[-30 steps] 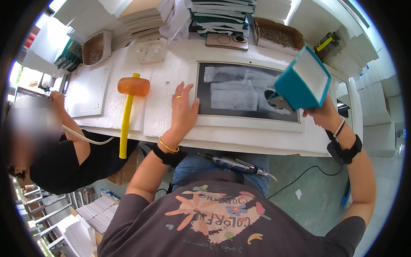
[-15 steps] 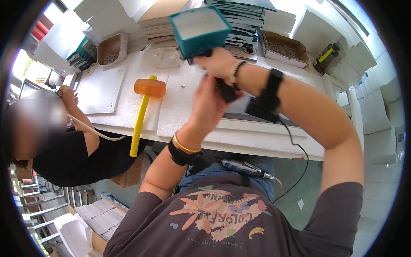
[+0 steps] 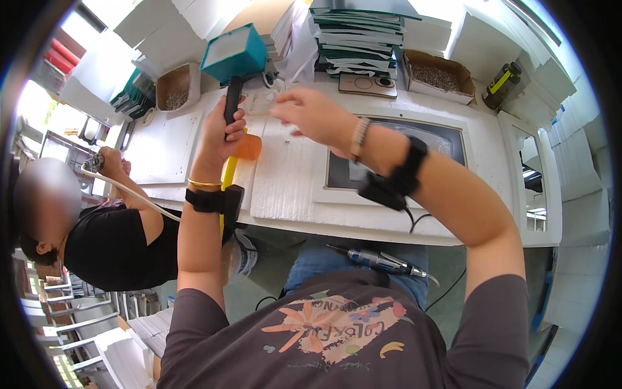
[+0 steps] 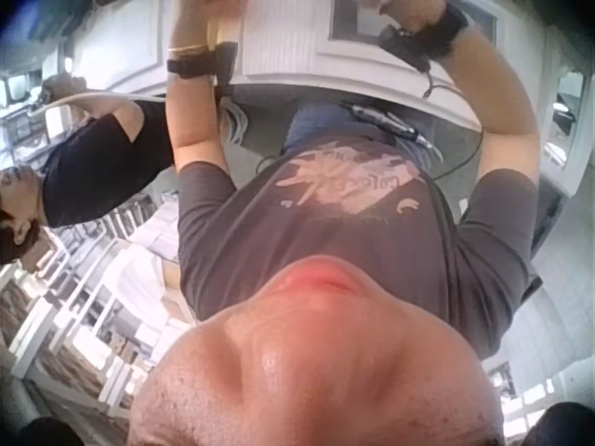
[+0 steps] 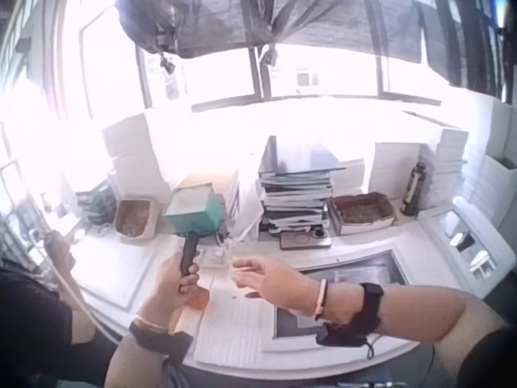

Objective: Assembling mirror panels into white frames and securing them with a pneumatic screwdriver.

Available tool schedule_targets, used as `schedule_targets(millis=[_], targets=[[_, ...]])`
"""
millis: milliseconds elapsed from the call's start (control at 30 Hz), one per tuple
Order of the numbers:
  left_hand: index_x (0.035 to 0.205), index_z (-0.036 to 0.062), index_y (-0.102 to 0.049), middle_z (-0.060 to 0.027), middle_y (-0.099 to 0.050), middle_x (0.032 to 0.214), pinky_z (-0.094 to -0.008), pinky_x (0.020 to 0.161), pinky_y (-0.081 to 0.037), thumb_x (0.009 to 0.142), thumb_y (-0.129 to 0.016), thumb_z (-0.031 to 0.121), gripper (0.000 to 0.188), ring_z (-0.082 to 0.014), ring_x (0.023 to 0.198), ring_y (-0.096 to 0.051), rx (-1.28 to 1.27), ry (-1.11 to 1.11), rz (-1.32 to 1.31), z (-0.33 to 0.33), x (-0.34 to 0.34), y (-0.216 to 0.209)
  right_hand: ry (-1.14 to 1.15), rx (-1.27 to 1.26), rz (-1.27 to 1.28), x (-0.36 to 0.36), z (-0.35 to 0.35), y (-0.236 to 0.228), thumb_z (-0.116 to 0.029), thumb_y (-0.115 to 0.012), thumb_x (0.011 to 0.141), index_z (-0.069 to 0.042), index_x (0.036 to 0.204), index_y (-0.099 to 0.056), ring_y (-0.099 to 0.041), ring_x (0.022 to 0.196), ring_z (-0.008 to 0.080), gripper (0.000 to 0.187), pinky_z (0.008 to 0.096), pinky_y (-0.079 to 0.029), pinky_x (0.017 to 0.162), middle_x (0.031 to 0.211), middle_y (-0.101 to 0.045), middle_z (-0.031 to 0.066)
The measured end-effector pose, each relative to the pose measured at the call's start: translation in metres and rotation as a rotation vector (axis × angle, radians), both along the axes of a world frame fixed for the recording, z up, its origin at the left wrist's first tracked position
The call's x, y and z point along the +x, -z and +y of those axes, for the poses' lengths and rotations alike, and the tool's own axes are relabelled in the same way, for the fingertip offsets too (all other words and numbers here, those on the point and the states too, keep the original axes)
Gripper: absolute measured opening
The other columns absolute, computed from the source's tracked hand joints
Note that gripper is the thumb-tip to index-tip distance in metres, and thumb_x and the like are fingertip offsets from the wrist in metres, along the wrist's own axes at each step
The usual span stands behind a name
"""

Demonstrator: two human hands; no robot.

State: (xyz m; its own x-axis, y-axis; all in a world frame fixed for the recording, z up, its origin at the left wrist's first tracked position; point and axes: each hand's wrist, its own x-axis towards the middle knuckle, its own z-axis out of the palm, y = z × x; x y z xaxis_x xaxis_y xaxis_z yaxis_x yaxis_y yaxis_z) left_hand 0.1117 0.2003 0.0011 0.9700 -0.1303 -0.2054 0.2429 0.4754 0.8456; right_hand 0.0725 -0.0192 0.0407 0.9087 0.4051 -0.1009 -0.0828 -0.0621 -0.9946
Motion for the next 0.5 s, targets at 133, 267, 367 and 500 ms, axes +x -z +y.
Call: schedule_targets(millis=[133,267,367,500], targets=[[0.104,0.0035,-0.045,-0.0006,-0.041,0.066,-0.0159,0.035,-0.024,0.095,-0.033,0.030,0.031,-0.0032,0.043,-0.031,-0.015,0.085,0.023,0.010,0.023,0.003,0.006,0.103,0.209,-0.043,-0.065,-0.002,-0.020,-0.051,0.088,0.000,0.109,-0.054,-0.059,0.081,0.0126,0.029,0.0255,-0.048,0.072,0.101,-0.059,0.0091],[0.104,0.0031,-0.045,0.0000,-0.041,0.065,-0.0159,0.035,-0.024,0.095,-0.032,0.030,0.032,-0.0030,0.043,-0.030,0.053,0.075,0.054,0.016,0.029,0.012,0.101,0.086,0.280,-0.071,-0.114,0.005,-0.019,-0.051,0.088,-0.001,0.102,-0.057,-0.059,0.071,0.0112,0.023,0.0234,-0.049,0.069,0.091,-0.061,0.0073],[0.104,0.0030,-0.045,0.0003,-0.041,0.064,-0.0157,0.035,-0.024,0.095,-0.032,0.030,0.032,-0.0029,0.042,-0.030,0.045,0.077,0.069,0.014,0.031,0.018,0.267,0.109,0.319,-0.085,-0.146,0.015,-0.017,-0.051,0.088,-0.002,0.098,-0.058,-0.058,0.066,0.0107,0.019,0.0224,-0.049,0.065,0.082,-0.062,0.0059],[0.105,0.0031,-0.045,0.0003,-0.041,0.064,-0.0156,0.035,-0.024,0.095,-0.032,0.030,0.032,-0.0029,0.042,-0.030,0.015,0.073,0.073,0.019,0.032,0.023,0.330,0.211,0.312,-0.098,-0.166,0.026,-0.014,-0.050,0.088,-0.002,0.094,-0.058,-0.057,0.062,0.0111,0.016,0.0213,-0.048,0.060,0.072,-0.060,0.0043]])
